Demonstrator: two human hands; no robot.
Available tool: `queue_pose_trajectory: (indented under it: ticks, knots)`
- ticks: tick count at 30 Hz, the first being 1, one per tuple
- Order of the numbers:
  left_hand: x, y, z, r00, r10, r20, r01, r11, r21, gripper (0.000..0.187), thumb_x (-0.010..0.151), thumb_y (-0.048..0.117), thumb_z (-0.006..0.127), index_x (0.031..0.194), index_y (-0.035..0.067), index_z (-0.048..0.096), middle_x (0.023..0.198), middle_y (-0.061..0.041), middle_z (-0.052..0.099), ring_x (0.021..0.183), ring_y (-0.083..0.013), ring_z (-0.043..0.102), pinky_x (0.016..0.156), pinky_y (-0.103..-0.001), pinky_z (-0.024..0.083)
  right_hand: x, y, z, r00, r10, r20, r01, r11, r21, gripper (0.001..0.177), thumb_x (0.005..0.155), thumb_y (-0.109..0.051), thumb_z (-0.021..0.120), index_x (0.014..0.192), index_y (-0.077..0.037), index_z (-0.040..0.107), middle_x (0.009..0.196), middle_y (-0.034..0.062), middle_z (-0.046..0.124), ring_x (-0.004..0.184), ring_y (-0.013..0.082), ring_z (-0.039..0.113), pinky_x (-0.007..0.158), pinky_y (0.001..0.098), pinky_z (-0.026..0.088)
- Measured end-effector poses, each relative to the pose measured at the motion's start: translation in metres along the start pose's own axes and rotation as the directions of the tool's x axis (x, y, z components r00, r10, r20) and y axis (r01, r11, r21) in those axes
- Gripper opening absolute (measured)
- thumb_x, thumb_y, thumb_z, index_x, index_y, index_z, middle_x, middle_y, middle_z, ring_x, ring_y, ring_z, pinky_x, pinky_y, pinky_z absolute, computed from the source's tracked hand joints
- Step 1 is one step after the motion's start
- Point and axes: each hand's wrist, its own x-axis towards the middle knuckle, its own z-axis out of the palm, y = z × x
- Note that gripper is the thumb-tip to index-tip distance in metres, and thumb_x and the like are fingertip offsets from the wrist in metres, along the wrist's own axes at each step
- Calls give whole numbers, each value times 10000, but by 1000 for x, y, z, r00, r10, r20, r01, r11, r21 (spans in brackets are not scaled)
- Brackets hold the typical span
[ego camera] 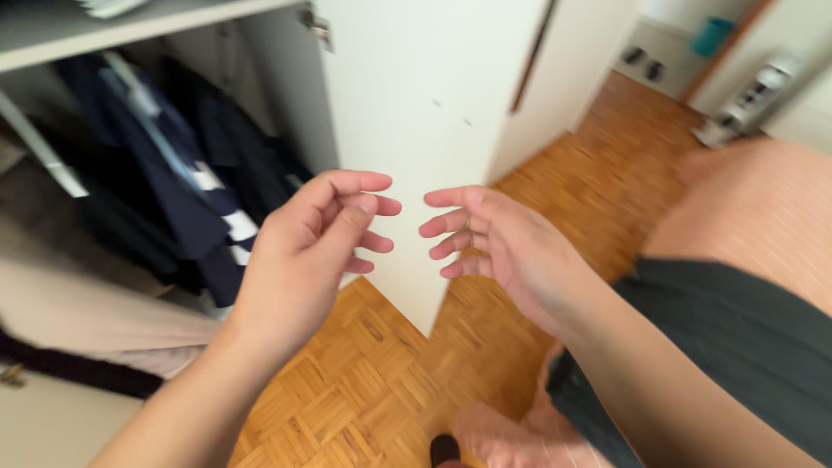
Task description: The person opens a wardrobe and removes several garments one by one, including a dark shirt, a polo shirt, a puffer jacket, a windbreaker, and two plaid shirts. Each item is taken off its hanger and placed on the bed.
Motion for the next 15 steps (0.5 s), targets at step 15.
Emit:
queue_pose_trajectory:
  ticks: [15]
  knots:
    - [21,11,-13,814,351,-464,-48,836,547,211,954,184,635,1118,94,732,1055,-44,761,868,-142,741,743,-286,602,120,-37,14,822,-229,521,497,733,-463,540,981,-383,569,1462,-137,557,1486,62,613,1325,227,593,1082,373,475]
